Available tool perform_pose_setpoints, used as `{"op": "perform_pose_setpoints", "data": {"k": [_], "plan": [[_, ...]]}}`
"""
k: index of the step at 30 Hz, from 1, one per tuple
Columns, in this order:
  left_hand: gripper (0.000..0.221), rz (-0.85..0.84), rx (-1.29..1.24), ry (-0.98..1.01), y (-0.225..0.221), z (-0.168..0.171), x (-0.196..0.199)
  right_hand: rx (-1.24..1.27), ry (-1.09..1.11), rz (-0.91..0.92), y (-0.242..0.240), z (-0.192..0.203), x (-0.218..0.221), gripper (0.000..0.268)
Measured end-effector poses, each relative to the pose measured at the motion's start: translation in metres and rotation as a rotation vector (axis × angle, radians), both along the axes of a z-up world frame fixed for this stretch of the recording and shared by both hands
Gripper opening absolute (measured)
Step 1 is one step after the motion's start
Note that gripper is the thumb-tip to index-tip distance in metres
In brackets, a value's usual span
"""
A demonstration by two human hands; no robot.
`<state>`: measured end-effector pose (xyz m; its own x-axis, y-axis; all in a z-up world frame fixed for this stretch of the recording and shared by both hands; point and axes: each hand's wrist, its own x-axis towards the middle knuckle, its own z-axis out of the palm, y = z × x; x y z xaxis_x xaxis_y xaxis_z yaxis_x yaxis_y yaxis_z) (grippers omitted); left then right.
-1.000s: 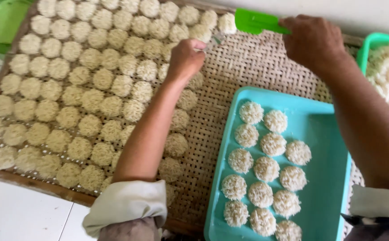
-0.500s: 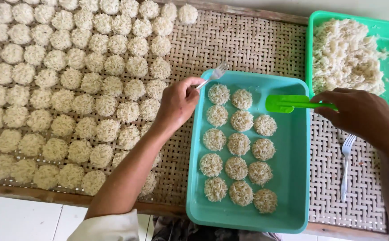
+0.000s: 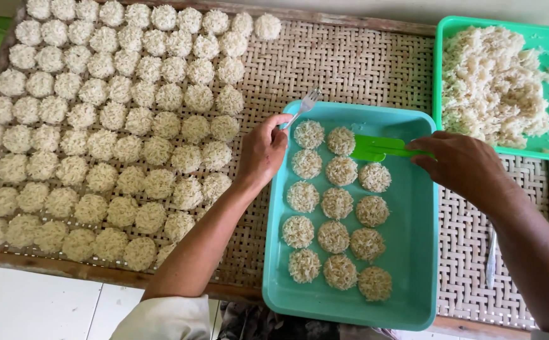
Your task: Shaping noodle-like food into circular cakes using forks and arranging them on a drying rack with a spatula.
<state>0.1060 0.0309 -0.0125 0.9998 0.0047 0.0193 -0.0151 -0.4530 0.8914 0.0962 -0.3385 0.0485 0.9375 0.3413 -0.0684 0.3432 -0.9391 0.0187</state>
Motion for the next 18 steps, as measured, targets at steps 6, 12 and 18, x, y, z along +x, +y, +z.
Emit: {"op": "perform_pose_setpoints", "data": {"k": [6,12,18], "plan": [[0.034,0.002,-0.045,-0.020,0.003,-0.007,0.000,0.158,0.063,-0.004,0.044,-0.008,0.007,0.035],[0.035,-0.010,-0.002,-0.057,0.004,-0.012,0.003,0.206,0.000,0.079,0.017,0.011,0.008,0.032],[0.030,-0.102,0.119,-0.154,-0.009,-0.015,-0.002,-0.511,-0.301,0.048,0.028,0.055,-0.020,0.025]]}}
